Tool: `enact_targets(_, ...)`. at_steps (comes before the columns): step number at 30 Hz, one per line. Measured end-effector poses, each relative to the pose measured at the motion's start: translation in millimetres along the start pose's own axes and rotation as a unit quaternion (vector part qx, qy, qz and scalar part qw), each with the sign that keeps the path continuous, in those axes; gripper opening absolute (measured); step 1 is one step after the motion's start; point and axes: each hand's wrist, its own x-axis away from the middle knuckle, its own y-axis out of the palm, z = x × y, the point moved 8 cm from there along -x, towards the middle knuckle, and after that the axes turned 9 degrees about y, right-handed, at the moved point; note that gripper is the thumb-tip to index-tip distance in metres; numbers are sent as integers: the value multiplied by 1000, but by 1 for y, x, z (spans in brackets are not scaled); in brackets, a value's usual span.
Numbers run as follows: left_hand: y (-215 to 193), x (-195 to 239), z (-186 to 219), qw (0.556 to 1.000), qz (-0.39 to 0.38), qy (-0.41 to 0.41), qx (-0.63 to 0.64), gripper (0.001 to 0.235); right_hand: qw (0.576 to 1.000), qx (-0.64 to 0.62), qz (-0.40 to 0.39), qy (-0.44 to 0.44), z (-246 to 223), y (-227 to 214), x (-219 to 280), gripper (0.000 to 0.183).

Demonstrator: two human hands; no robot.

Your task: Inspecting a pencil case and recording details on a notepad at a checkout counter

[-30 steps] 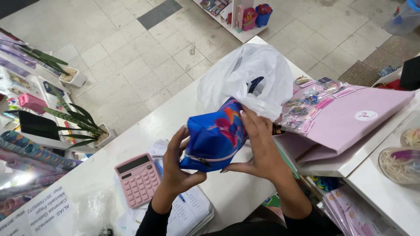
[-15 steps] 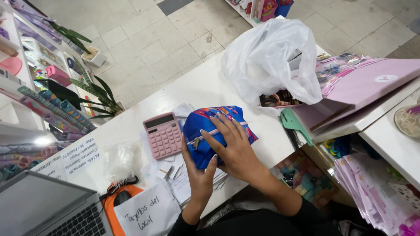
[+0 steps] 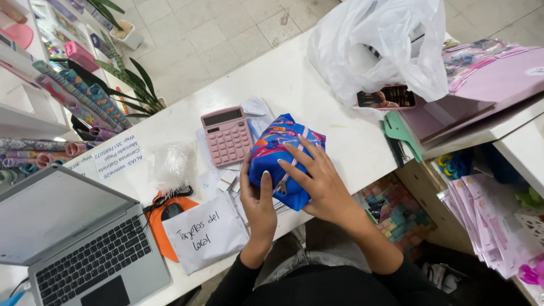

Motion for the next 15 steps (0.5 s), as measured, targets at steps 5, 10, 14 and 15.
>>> enact_targets(5, 14, -6, -4, 999, 43, 10, 4, 58, 996, -47, 41, -58, 20, -21, -14, 70)
enact_targets(10, 29, -19, -15, 997, 69, 35, -15, 55, 985, -89, 72, -127, 45, -35, -31, 58)
enact_targets(14, 33, -19, -14, 985, 75, 119, -101, 56, 983, -113, 64, -130, 72, -32, -38, 61)
enact_targets(15, 35, -19, -11, 977, 68, 143, -141, 56, 982, -125, 57, -131, 82, -28, -39, 62)
